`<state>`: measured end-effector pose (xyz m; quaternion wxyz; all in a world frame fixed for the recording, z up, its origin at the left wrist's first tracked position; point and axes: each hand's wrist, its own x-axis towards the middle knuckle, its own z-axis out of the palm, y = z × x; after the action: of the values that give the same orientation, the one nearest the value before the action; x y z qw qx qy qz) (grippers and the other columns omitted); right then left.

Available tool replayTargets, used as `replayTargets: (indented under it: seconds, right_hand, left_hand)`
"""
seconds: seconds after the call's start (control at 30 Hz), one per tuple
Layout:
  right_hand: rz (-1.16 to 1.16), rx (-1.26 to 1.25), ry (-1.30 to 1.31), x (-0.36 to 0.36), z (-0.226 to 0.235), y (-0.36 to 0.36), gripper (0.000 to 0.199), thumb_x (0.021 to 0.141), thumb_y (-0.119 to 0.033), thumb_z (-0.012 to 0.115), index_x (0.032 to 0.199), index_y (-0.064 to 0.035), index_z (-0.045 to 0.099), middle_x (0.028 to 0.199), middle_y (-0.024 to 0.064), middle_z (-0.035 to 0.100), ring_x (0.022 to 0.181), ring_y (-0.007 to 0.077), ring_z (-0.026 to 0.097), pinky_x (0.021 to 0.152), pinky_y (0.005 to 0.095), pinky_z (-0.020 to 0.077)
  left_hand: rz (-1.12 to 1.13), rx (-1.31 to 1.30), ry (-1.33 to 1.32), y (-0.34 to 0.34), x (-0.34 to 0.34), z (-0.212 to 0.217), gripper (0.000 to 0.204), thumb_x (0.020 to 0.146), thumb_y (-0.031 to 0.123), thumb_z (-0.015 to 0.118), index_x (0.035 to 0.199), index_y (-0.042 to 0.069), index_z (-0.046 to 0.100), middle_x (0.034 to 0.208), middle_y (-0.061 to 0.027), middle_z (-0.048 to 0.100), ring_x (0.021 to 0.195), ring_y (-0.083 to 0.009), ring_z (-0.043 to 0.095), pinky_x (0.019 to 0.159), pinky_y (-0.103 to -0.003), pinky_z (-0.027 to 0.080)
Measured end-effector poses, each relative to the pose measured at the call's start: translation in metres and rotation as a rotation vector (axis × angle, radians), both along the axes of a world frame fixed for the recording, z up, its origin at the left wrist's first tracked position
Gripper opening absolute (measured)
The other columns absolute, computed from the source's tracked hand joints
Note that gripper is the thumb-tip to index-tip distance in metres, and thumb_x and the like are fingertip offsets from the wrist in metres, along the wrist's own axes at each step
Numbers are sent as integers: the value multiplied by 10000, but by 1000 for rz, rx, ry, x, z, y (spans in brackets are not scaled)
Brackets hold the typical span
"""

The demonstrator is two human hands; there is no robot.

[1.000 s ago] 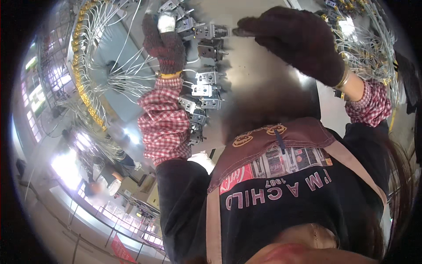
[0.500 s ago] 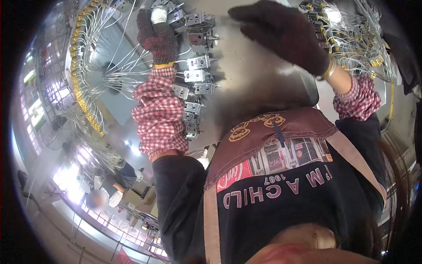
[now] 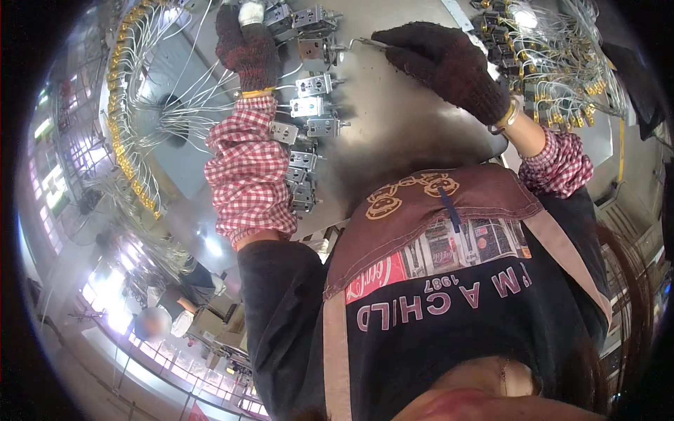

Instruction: Manually assemble and inspect wire connectors on a circular production jig at a manufacturing station.

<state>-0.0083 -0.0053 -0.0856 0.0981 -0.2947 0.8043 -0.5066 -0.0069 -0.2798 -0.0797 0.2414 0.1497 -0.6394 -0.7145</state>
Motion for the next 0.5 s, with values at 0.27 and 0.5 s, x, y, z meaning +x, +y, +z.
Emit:
replayTargets:
  seconds: [0.27,0.5]
  right_hand:
    - [67,85,294,-1,-1,-13,270,972,-297,685,1199,-162,743,1062,90,741,878,259,723,760,357,573]
    - [28,177,368,-2,13,-8,267,981,-314,661,1184,-158,736,1009,97,741,809,288,707,718,381,563]
  left_hand:
    - [187,-367,-131,-45,1,-34,513,897,271,729,1330,30,597,1058,-104,705,758,-217,706,634,-345,595]
    - [195,-1508,61,-56,6,-39,482,868,250,711,1291,35,628,1154,-137,673,833,-244,696,770,-342,554]
